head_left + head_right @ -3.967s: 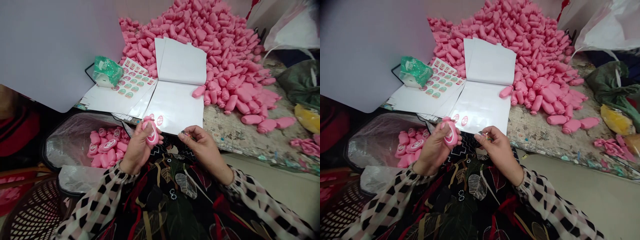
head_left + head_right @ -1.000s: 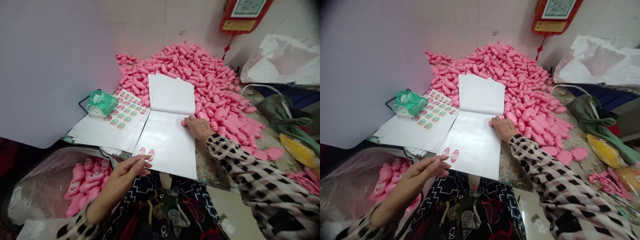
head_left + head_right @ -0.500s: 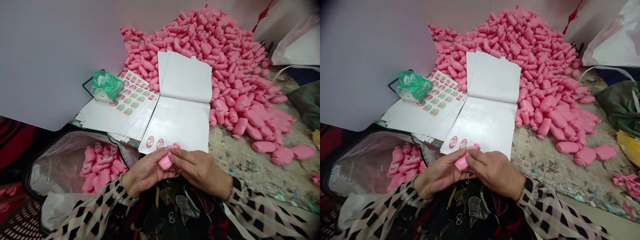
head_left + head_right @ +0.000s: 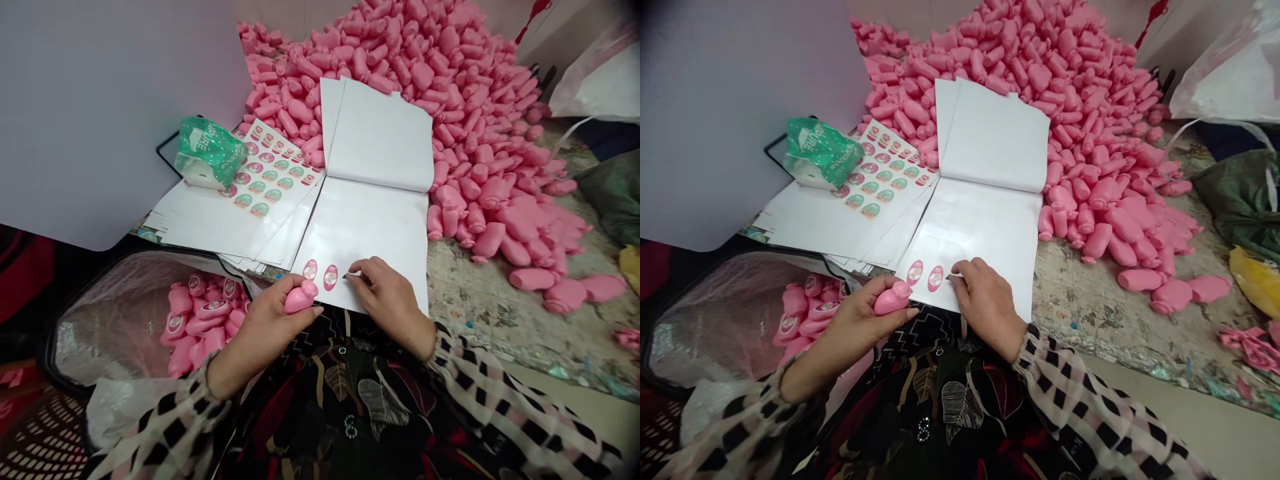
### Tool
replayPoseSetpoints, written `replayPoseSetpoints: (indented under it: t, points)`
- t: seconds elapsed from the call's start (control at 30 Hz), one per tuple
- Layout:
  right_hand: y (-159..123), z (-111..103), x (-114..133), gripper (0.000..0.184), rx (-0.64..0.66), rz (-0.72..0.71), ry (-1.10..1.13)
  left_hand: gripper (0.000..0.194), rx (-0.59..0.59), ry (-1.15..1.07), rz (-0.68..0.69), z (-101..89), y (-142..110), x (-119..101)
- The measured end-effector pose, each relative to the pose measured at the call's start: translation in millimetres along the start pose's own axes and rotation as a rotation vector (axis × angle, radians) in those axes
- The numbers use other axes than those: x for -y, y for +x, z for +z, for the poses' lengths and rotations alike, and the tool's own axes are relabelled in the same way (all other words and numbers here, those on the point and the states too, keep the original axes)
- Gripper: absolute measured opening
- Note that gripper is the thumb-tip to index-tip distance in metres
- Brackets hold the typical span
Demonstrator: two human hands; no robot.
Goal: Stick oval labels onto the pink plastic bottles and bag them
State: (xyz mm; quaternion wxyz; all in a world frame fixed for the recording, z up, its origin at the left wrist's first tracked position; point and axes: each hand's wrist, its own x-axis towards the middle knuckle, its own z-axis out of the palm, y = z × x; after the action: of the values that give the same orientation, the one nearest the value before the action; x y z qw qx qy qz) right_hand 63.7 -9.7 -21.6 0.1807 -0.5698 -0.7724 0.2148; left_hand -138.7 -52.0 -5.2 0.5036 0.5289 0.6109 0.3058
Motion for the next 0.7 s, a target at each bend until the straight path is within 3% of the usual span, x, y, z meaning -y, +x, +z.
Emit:
replayPoseSetpoints:
  t: [0.1,0.2,0.4,0.7]
  points:
    - [3.9,6.0,5.1,0.018,-0.04,0.01,-0.136,0.014,-0.05,0.489,0.296,0.2,6.4,1.7]
    - [5.8,7.8,8.5,0.02,-0.04,0.014,-0.219,0.021,0.037,0.712,0.443,1.8,10.3,5.4]
    - [4.9,10.5,10.0,0.021,-0.038,-0.01,-0.318,0.049,0.165,0.915,0.423,7.9,6.0,15.5]
    - [7.2,6.6,10.6,0.023,0.011,-0.053,-0.306,0.057,0.182,0.995,0.42,13.9,3.8,23.5]
